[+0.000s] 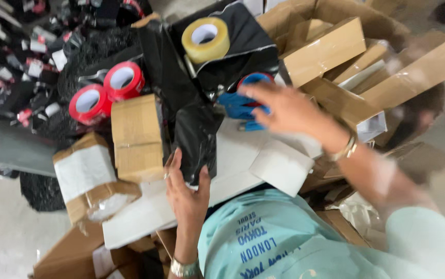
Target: The person packs items into black plastic bags and small cardboard boxes, sealing them with tape and applying shipping labels.
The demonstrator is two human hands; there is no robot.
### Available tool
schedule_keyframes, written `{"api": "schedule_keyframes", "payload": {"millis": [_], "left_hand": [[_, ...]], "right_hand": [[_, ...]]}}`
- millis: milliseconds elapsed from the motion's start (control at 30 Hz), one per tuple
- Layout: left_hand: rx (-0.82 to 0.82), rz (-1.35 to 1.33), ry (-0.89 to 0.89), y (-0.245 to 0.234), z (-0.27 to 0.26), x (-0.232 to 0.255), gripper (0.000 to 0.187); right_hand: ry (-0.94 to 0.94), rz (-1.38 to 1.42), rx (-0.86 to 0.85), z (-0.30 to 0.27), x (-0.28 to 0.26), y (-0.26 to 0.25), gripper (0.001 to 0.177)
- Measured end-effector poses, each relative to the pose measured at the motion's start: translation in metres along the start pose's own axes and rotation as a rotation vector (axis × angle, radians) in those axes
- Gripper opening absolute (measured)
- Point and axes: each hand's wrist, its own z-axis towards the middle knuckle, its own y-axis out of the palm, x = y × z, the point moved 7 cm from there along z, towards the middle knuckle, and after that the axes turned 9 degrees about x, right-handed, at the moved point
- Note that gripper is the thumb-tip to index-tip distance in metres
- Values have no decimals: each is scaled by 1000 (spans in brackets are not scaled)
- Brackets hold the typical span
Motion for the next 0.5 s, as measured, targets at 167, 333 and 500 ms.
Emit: {"api": "schedule_keyframes", "payload": {"millis": [167, 333, 500], "left_hand": [[64, -15, 5, 2, -2, -4, 64], [91, -85, -141, 5, -7, -13, 76], [98, -107, -125, 5, -4, -9, 81]], "right_hand": [[-163, -86, -217, 19, 24, 13, 76], [39, -102, -481, 19, 28, 15, 73], [121, 284, -191, 41, 3, -54, 40]]}}
